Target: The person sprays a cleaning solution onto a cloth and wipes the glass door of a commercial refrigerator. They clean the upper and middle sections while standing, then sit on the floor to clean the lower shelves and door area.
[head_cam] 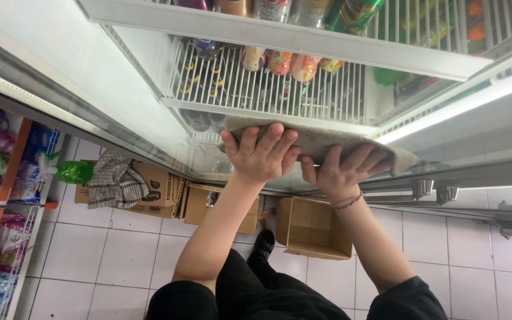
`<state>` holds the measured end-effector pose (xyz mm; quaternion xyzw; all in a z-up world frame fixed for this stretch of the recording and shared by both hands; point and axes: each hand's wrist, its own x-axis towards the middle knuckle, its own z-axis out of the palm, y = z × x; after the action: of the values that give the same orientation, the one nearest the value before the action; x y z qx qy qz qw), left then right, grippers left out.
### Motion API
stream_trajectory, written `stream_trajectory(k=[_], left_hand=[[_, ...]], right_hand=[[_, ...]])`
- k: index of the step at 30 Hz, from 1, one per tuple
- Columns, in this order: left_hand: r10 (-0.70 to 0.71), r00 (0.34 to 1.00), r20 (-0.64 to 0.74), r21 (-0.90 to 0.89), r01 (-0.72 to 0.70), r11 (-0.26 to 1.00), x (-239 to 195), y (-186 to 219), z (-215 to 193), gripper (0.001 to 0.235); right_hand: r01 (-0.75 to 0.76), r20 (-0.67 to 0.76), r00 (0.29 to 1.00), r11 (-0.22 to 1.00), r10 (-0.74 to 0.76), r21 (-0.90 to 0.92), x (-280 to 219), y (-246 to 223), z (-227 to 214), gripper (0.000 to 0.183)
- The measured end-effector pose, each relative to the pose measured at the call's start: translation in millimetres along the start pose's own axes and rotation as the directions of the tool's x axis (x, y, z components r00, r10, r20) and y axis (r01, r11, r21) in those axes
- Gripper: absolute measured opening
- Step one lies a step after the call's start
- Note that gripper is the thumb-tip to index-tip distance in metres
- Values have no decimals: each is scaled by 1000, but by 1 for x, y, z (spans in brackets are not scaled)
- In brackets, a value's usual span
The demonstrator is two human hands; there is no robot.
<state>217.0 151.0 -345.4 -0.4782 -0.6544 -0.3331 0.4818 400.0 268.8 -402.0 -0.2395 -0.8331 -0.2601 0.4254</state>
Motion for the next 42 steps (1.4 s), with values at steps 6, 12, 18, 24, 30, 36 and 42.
stream_trajectory(k=[6, 12, 18, 24, 30, 36, 42], left_hand=[[-16, 999, -39, 11, 16, 1000, -37, -8, 12, 58], [-20, 1000, -14, 9, 20, 1000, -85, -21, 18, 58], [-45, 999, -11, 25, 45, 999, -146, -37, 30, 60], [-85, 995, 61, 16, 84, 996, -219, -54, 39, 61], [-158, 979, 129, -7, 160, 987, -248, -57, 37, 64], [-365, 867, 341, 62, 366, 928, -220, -7, -3, 72], [-430, 864, 262, -101, 468, 878, -212, 8, 20, 71]], right_hand=[[31, 60, 998, 999, -32, 12, -40, -16, 20, 97], [42, 89, 995, 994, -51, 100, -88, -43, 47, 87], [26, 173, 984, 996, -40, 82, -127, -87, 68, 73], [-13, 224, 974, 982, -30, 187, -140, -123, 78, 45], [-65, 363, 932, 969, -26, 237, -126, -142, 73, 38], [-124, 338, 941, 909, -20, 398, -112, -125, 24, 69], [-255, 526, 850, 891, 21, 377, -108, -124, 14, 67]])
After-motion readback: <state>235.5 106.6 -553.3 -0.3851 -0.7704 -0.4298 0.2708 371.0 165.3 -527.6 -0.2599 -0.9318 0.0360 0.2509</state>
